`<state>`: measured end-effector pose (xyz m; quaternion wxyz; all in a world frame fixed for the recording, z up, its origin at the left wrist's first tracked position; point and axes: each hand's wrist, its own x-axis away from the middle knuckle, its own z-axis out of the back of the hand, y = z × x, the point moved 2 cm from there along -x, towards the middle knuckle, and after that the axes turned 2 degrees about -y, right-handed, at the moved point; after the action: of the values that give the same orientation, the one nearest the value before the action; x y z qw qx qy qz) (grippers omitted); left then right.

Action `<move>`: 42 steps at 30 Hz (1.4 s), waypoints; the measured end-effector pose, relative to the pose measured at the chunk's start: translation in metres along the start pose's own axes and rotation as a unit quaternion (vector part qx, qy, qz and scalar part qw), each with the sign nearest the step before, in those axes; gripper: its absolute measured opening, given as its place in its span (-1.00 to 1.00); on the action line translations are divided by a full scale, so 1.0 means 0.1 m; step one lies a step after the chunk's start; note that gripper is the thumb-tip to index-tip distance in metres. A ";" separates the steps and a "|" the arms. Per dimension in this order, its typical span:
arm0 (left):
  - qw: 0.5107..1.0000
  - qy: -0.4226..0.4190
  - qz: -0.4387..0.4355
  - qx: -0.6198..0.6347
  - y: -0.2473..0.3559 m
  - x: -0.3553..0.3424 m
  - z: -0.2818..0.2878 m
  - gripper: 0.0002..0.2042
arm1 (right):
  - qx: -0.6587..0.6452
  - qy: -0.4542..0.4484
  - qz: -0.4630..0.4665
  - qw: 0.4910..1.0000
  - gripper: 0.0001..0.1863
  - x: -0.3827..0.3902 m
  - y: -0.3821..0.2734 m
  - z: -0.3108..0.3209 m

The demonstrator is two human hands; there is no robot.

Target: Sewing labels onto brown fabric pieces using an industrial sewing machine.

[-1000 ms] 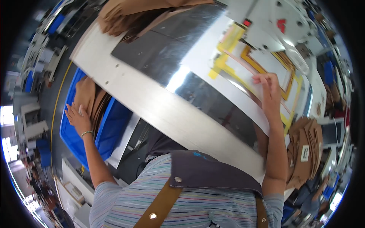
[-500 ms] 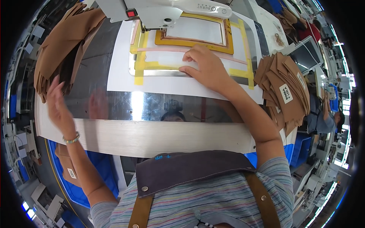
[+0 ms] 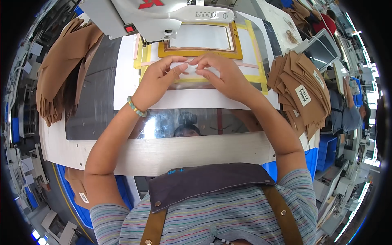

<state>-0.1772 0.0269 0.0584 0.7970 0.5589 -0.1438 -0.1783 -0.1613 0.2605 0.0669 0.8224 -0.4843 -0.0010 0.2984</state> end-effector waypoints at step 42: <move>0.857 0.059 -0.147 -0.489 -0.49 -0.10 0.25 -0.30 | 0.130 -0.101 -0.186 0.969 -0.78 -0.86 0.83 1.17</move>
<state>-0.2029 -0.0048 0.0204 0.9392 0.1208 0.0932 -0.3075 -0.3063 0.3401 0.0876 0.9150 -0.3322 -0.1353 0.1848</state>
